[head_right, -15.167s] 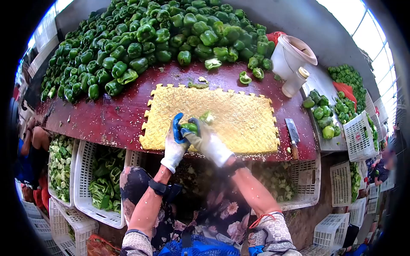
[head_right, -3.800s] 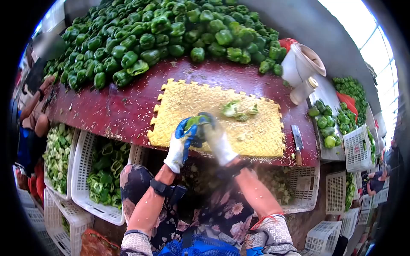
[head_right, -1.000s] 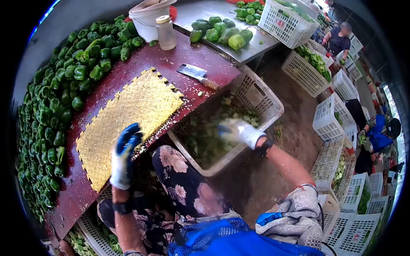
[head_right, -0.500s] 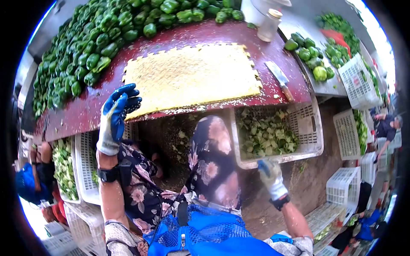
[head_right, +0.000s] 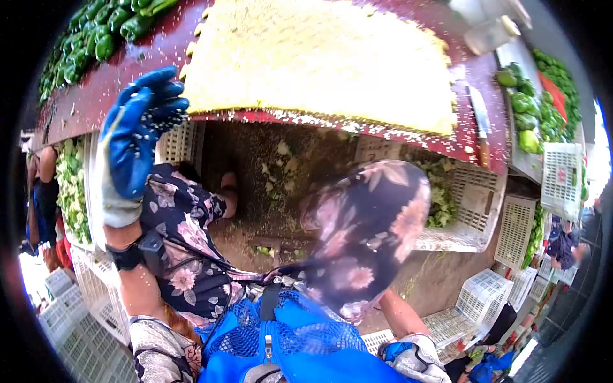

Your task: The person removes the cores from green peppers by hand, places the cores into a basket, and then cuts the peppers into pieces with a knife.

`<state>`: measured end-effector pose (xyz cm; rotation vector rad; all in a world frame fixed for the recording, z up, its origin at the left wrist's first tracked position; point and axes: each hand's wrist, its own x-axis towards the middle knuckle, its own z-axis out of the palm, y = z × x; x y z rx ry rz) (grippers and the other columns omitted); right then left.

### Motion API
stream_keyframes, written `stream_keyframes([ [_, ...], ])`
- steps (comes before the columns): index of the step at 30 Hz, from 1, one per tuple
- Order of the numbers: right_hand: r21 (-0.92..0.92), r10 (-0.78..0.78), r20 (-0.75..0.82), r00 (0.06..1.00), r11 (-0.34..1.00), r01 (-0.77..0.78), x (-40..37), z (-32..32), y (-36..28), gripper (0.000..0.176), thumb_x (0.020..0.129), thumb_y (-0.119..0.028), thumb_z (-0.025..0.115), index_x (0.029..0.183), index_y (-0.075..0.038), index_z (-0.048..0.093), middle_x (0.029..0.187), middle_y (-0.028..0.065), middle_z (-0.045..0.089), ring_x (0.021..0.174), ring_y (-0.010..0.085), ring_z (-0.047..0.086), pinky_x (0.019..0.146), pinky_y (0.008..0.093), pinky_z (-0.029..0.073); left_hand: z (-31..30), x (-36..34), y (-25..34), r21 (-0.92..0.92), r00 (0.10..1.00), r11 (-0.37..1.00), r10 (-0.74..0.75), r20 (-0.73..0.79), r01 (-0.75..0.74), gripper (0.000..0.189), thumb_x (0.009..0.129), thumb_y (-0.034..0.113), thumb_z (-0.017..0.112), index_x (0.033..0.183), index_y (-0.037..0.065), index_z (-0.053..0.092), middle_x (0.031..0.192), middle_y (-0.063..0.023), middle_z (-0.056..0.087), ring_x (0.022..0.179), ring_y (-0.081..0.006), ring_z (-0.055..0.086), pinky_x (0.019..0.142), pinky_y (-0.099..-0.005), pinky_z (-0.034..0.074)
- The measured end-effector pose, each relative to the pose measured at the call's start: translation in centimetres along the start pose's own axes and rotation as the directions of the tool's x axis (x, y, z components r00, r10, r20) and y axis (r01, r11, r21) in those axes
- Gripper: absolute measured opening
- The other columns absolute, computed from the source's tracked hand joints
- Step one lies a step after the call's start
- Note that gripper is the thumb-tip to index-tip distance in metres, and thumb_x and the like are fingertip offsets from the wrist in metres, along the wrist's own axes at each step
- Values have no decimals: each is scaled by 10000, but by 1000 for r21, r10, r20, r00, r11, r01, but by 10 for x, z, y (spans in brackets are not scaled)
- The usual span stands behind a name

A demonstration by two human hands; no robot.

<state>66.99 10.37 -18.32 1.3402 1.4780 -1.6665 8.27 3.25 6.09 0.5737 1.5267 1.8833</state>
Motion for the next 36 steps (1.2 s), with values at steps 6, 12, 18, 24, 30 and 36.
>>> stream_keyframes([
  [6,-14,151,83,985,989,-150,-14,0,7,327,853,-159,648,1132,11,650,988,110,712,863,175,646,797,319,520,-23,-12,-8,142,997,987,-78,-14,79,455,1042,259,388,1390,-28,446,1295,-160,584,1120,-253,616,1014,-371,465],
  [12,-1,262,127,957,964,-264,-26,4,-7,332,854,-166,648,1135,11,651,989,110,712,859,173,645,794,318,520,-60,6,-13,-173,943,961,-162,290,218,517,1039,220,368,1476,-40,275,1409,-214,462,1251,-304,520,1085,-421,424],
  [18,15,357,155,921,931,-364,-22,-4,-33,337,855,-174,649,1137,10,651,990,109,713,855,171,645,792,317,520,-53,18,-22,-108,939,937,-319,132,333,547,1038,230,383,1499,-15,219,1394,-218,471,1250,-334,512,1076,-457,426],
  [24,24,414,203,888,904,-427,-16,-7,-52,342,856,-181,650,1139,10,652,991,109,714,852,169,645,789,317,520,-36,53,-39,-50,887,886,-461,26,462,554,1036,250,400,1492,-20,236,1361,-201,504,1207,-313,547,1039,-421,459],
  [30,11,345,219,913,934,-356,-17,-4,-58,347,857,-189,651,1142,9,652,993,109,714,848,167,645,786,316,520,-12,88,-36,9,907,910,-412,-86,414,558,1022,270,444,1474,-18,291,1284,-162,566,1105,-245,613,986,-350,495],
  [36,-22,160,184,970,987,-158,21,4,-50,352,858,-196,652,1144,9,652,994,109,715,844,165,644,783,315,520,-14,110,-56,-22,970,976,-217,-107,216,380,967,233,542,1251,-18,572,1082,-126,661,913,-208,665,813,-324,535],
])
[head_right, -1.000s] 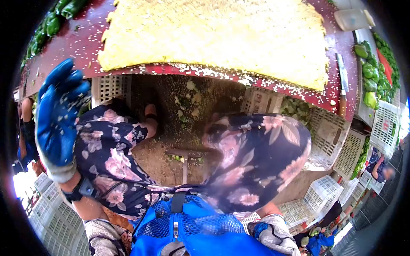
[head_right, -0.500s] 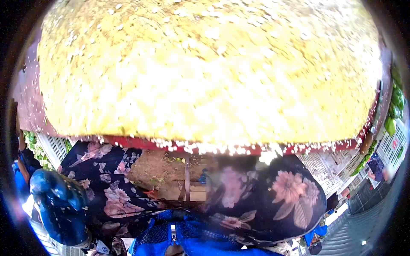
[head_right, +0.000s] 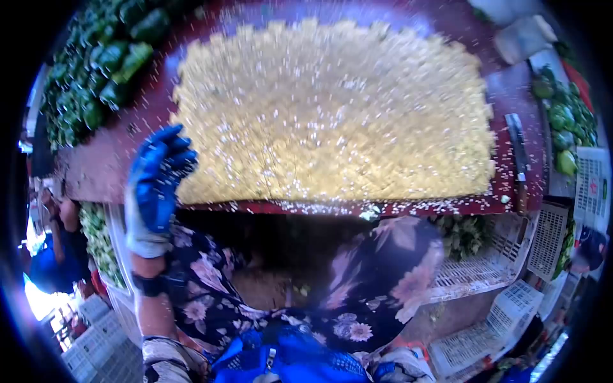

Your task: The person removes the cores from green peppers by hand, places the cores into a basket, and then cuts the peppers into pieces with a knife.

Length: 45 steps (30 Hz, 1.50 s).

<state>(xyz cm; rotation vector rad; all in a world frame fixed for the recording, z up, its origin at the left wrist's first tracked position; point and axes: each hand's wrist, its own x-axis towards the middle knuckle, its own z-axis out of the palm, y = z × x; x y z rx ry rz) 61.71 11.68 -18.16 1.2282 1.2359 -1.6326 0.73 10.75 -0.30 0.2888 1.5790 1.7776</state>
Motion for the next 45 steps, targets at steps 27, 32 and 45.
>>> stream_keyframes([
  [27,-751,-837,-363,410,523,403,-214,-98,-405,346,907,-299,573,1103,-25,651,1007,162,677,904,270,647,823,353,511,-139,86,88,227,876,909,403,-266,-350,227,880,31,646,1107,29,637,940,-56,680,800,-168,647,696,-282,535],
  [32,-954,-829,-155,537,267,135,-110,-67,-492,614,924,-414,572,1447,-146,394,1438,201,430,1315,359,418,1069,453,371,-141,141,85,973,796,227,593,-116,-28,642,835,252,678,1408,79,445,1474,-208,392,1301,-378,450,1072,-397,407],
  [45,-989,-859,-137,494,146,-21,-51,-69,-508,744,935,-582,460,1538,-209,234,1594,157,192,1451,427,176,1118,632,217,-117,227,78,968,794,232,569,-214,95,611,775,202,757,1346,155,545,1458,-208,401,1182,-379,560,1007,-400,470],
])
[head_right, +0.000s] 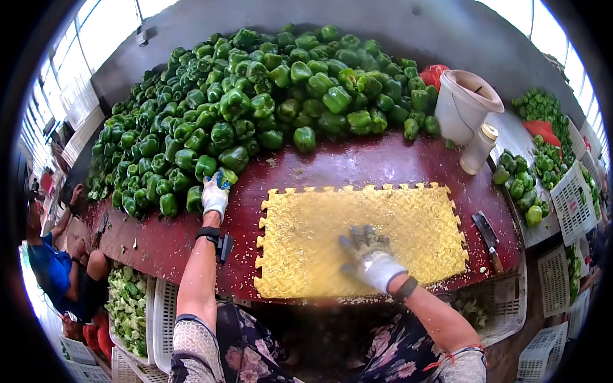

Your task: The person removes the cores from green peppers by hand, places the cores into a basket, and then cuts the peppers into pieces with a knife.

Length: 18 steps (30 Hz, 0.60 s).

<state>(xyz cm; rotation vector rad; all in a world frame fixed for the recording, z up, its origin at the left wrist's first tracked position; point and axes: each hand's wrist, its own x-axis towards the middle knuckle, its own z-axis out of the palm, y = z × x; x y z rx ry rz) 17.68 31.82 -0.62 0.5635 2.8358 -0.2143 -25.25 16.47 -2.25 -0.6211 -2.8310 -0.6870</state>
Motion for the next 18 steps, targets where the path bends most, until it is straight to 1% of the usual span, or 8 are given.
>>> stream_keyframes([
  [3,-5,1,-16,1000,1000,-1,-3,-5,-1,737,934,-580,462,1538,-224,234,1594,152,194,1453,425,175,1114,637,223,16,-23,3,-87,983,982,160,-93,-168,560,748,159,763,1275,93,585,1311,-225,529,1119,-383,586,976,-393,483],
  [4,27,5,6,1000,1000,-6,-4,-8,-2,734,930,-539,476,1539,-208,233,1602,149,161,1461,419,144,1141,593,203,20,-34,7,-155,967,956,236,-99,-249,507,749,136,752,1230,69,607,1264,-217,568,1078,-378,606,957,-398,487],
  [6,61,19,26,999,998,-21,-6,-13,-3,733,927,-497,490,1541,-191,233,1609,147,129,1470,413,113,1168,549,184,28,-55,22,-23,960,962,273,60,-272,467,776,68,655,1240,109,619,1317,-223,547,1134,-380,583,972,-406,482],
  [8,76,30,41,999,997,-33,-7,-18,-7,715,928,-456,491,1540,-188,236,1606,152,136,1469,415,113,1172,544,175,32,-76,42,-5,936,936,352,6,-352,434,774,35,604,1203,96,637,1283,-219,567,1098,-386,593,961,-418,483],
  [10,100,49,52,997,994,-54,-11,-26,-9,706,927,-434,483,1540,-185,236,1605,154,140,1471,412,108,1176,545,152,23,-91,62,-186,952,948,284,114,-260,387,779,37,601,1160,68,659,1221,-211,605,1101,-365,595,988,-414,465],
  [13,105,28,46,999,994,-33,-11,-21,-4,709,930,-451,464,1541,-179,229,1604,160,144,1473,404,109,1178,550,132,29,-113,75,-148,918,907,396,-16,-393,351,781,46,619,1130,30,660,1139,-221,630,1030,-379,622,924,-420,493],
  [16,130,13,54,998,991,-19,-15,-26,-2,713,929,-451,467,1543,-185,220,1604,164,142,1473,405,115,1176,557,134,15,-137,91,-256,912,895,399,98,-365,355,774,55,643,1128,24,664,1116,-221,640,999,-386,632,901,-420,501],
  [18,116,-2,19,1000,993,-1,-14,-20,4,714,926,-456,472,1536,-170,235,1595,171,176,1464,411,150,1165,568,157,10,-156,95,-373,891,845,444,92,-383,356,753,72,704,1104,22,679,1084,-222,655,989,-369,646,896,-393,506],
])
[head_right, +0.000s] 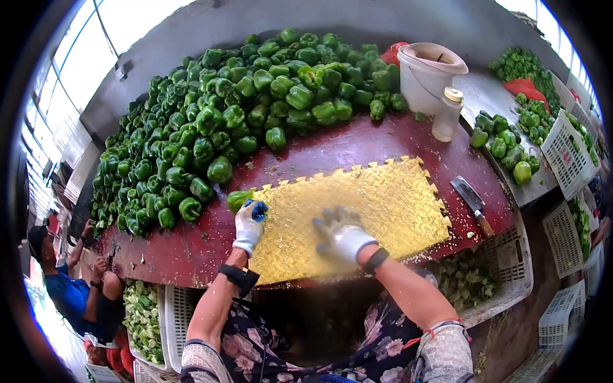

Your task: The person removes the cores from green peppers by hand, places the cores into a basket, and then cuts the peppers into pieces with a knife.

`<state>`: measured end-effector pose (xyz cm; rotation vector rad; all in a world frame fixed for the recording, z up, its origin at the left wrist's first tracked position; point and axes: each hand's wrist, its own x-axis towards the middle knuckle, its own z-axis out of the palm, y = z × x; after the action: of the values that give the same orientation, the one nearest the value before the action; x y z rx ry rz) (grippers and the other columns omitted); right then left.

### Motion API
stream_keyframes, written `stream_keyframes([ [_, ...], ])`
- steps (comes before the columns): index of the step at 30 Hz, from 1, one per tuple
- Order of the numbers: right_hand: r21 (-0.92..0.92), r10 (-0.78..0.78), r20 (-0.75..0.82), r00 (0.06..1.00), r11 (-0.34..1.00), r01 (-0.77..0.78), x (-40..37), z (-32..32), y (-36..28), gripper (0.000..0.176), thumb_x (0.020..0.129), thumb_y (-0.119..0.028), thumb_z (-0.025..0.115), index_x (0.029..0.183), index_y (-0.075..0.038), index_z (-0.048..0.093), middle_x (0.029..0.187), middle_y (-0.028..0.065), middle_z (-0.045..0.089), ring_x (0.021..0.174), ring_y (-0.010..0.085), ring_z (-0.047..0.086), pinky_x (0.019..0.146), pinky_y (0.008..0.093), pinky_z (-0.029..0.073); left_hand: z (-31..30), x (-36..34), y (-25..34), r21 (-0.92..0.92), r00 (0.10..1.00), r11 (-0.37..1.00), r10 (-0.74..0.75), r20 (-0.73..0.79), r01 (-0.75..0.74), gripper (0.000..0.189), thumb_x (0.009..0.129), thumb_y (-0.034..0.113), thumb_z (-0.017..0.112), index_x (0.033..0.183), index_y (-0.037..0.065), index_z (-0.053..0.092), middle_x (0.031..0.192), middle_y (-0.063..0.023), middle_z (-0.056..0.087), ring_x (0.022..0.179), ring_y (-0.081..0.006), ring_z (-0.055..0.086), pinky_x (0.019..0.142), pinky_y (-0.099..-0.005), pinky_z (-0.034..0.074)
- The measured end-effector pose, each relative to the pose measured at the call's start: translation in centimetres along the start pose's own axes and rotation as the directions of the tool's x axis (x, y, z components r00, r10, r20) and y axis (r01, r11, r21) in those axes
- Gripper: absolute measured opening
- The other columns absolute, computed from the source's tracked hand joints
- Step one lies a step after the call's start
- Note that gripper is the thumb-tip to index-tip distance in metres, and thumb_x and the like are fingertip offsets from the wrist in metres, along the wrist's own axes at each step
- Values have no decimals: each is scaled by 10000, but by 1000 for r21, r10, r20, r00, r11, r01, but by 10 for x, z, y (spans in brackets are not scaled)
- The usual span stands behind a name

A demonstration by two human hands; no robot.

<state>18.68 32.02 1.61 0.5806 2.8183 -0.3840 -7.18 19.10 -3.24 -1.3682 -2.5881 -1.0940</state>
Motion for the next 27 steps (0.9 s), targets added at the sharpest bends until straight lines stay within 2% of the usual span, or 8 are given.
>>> stream_keyframes([
  [6,156,32,-95,995,988,-17,0,-21,4,615,916,-335,554,1452,-95,373,1464,198,417,1370,381,372,1091,505,352,-30,-49,81,-514,981,857,121,153,-25,318,713,-96,711,1011,15,693,925,-75,696,829,-147,661,787,-262,518],
  [7,255,58,-303,951,967,23,7,-5,9,561,914,-267,571,1418,-78,412,1384,194,507,1298,370,462,1058,443,408,-31,-53,88,-661,970,747,101,221,73,304,726,-193,623,965,-16,686,912,-19,647,877,-116,642,808,-257,538],
  [11,722,161,-199,967,691,33,16,-6,18,658,926,-314,566,1492,-95,308,1383,228,506,1254,345,514,1040,402,436,-26,-62,79,-686,977,724,87,194,72,300,742,-169,646,1000,-18,679,972,-35,653,893,-126,644,805,-261,547],
  [13,858,-7,-265,964,455,239,38,20,30,723,926,-353,572,1523,-117,240,1405,255,473,1253,328,520,1035,380,441,-22,-65,71,-778,982,613,17,190,140,239,789,-114,680,1007,-17,680,984,-48,659,902,-127,643,790,-260,549],
  [17,835,-85,-150,985,523,172,27,3,6,703,901,-344,587,1496,-101,300,1385,257,488,1251,358,514,1028,393,431,-23,-70,65,-821,966,525,-15,257,226,363,752,-184,591,1060,-4,661,1006,-48,681,944,-137,644,878,-266,522],
  [20,539,-181,-265,947,786,301,36,18,4,694,888,-369,611,1468,-91,351,1378,258,485,1256,405,490,1047,423,405,-23,-71,66,-858,955,444,22,297,256,416,806,-102,643,1204,12,599,1136,-67,635,879,-130,634,768,-254,541],
  [22,587,-135,-219,966,773,241,32,15,-5,715,862,-391,638,1452,-85,374,1375,258,477,1258,431,468,1056,444,391,-28,-70,79,-831,941,445,-206,268,334,565,863,57,708,1371,62,462,1251,-90,547,816,-149,639,607,-271,564],
  [27,405,-167,-294,941,870,281,41,25,-10,699,854,-344,654,1441,-79,384,1357,259,488,1238,417,490,1030,447,415,-9,-82,73,-675,760,352,-235,607,648,748,865,134,737,1477,154,307,1224,-54,508,849,-140,604,616,-259,536],
])
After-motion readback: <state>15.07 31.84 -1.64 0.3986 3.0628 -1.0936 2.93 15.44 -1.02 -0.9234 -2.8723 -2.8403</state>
